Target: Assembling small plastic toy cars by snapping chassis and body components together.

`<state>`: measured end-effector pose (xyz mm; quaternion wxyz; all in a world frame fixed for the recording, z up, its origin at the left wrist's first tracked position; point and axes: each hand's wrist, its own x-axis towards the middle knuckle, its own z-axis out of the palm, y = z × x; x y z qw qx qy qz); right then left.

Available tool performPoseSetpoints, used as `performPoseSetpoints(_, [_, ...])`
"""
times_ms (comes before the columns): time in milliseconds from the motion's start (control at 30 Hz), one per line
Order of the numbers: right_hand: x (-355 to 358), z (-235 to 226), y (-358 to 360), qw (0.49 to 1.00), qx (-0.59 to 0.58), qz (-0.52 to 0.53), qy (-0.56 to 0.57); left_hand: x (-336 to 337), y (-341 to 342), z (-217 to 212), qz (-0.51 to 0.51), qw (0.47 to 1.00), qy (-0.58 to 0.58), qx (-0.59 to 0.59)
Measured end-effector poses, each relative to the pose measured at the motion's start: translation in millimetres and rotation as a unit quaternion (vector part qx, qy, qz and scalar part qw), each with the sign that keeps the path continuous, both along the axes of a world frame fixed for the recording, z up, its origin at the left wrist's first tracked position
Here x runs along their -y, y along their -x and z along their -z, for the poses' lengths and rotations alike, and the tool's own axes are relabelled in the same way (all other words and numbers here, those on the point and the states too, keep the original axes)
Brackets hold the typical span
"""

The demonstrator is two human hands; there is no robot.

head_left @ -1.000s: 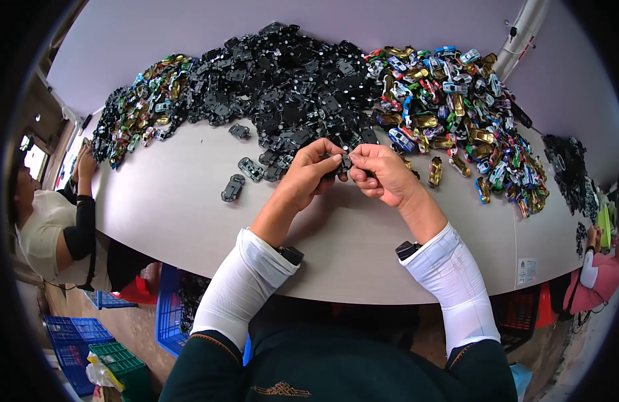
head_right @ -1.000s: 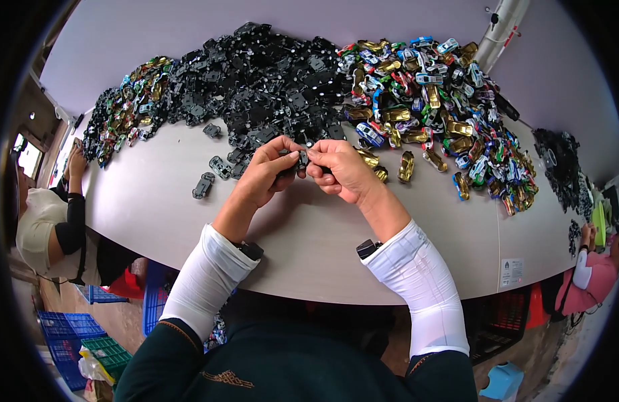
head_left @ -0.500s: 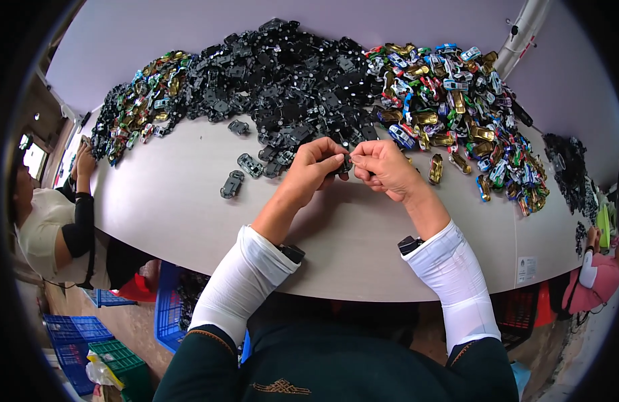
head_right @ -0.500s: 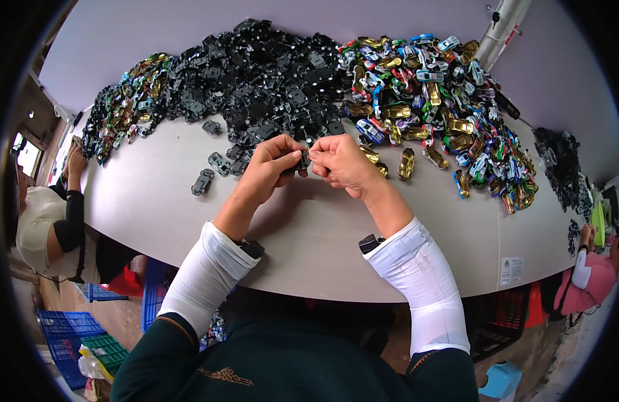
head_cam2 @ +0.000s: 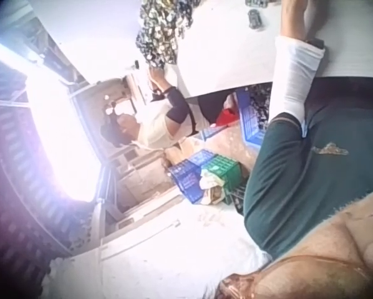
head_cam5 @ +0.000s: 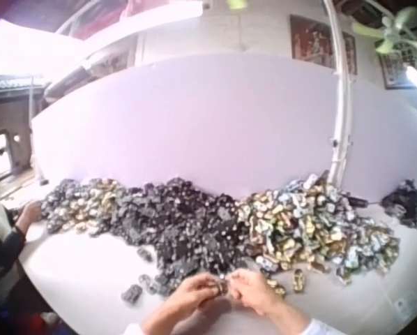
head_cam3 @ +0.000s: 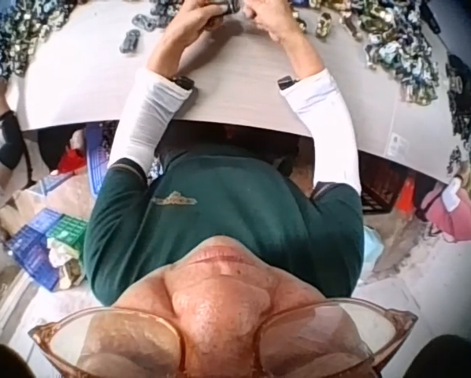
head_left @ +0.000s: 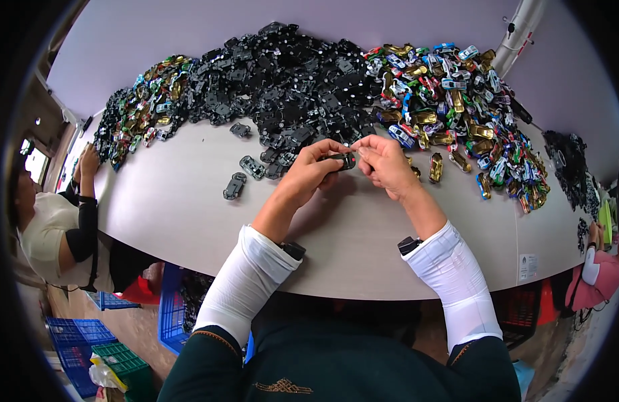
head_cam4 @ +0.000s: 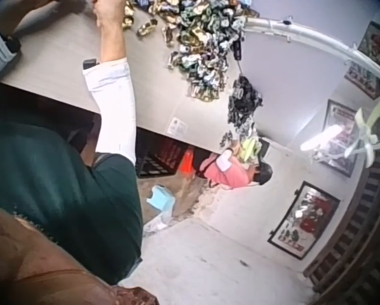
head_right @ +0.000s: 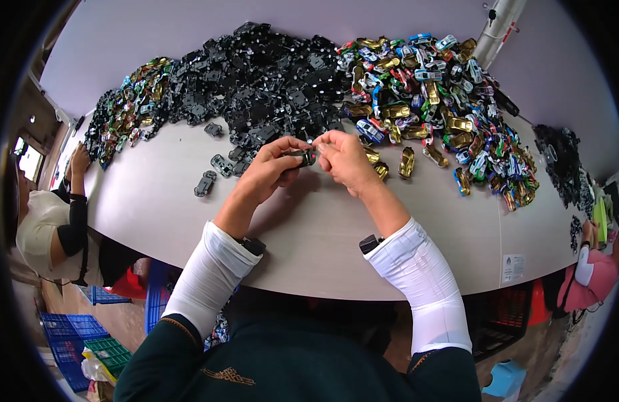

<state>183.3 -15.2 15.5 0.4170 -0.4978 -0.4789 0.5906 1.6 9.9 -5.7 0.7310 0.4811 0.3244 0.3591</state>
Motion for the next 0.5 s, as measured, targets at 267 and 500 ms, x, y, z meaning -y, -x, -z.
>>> performPoseSetpoints(267, [5, 3, 5, 0.996, 0.012, -0.086, -0.038, -3, 2, 1, -0.17, 0.979, -0.114, -0.014])
performPoseSetpoints(500, [0, 0, -9, 0.99, -0.134, -0.029, 0.029, 9, -10, -3, -0.087, 0.982, -0.157, -0.052])
